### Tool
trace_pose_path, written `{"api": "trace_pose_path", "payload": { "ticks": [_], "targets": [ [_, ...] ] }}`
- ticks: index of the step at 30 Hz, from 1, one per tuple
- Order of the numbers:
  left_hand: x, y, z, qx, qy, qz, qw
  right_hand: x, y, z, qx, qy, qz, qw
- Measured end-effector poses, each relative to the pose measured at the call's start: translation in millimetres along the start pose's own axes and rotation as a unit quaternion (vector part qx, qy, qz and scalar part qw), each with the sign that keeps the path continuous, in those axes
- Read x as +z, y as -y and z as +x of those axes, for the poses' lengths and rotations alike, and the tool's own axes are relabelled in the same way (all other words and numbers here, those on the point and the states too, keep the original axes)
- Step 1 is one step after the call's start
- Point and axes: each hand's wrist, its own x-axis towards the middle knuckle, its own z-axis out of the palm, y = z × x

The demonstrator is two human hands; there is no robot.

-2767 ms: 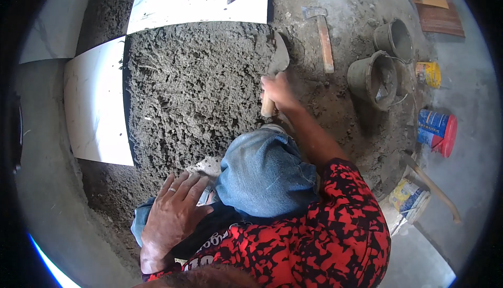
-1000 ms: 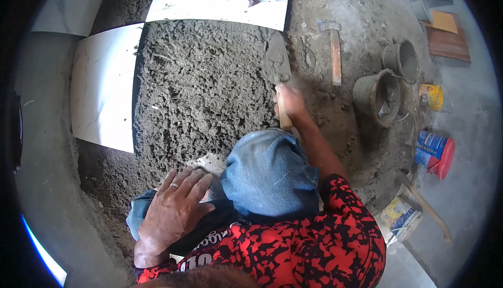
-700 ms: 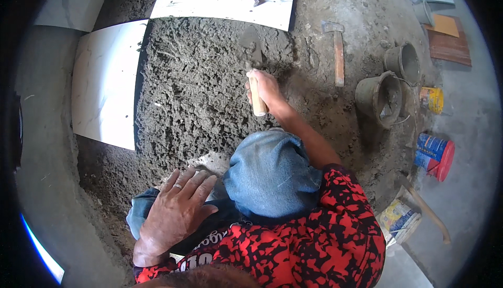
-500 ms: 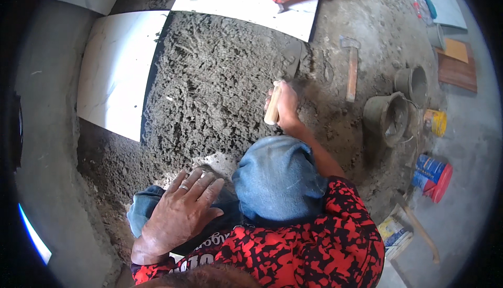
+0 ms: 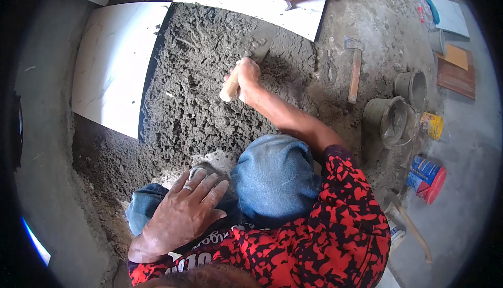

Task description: Spread and level mortar on the floor to prepare for tile installation.

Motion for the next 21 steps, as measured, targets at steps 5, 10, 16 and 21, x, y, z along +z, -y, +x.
{"api": "trace_pose_path", "payload": {
  "ticks": [5, 10, 16, 21],
  "targets": [
    [-2.7, 8.1, 0.7, -0.016, 0.006, -0.024, 1.0, 36.9, -11.1, 6.8, 0.003, 0.038, -0.014, 0.999],
    [13.8, 0.8, 4.3, -0.032, 0.023, -0.069, 0.997, 37.4, 6.4, -14.4, 0.018, 0.141, -0.214, 0.966],
    [25.9, -32.1, 8.8, -0.07, 0.094, -0.221, 0.968, 64.7, 36.8, 18.2, -0.118, 0.133, -0.564, 0.806],
    [54.0, -52.5, 28.2, -0.123, 0.033, -0.306, 0.943, -12.4, 71.5, 56.6, -0.075, 0.058, -0.602, 0.793]
  ]
}}
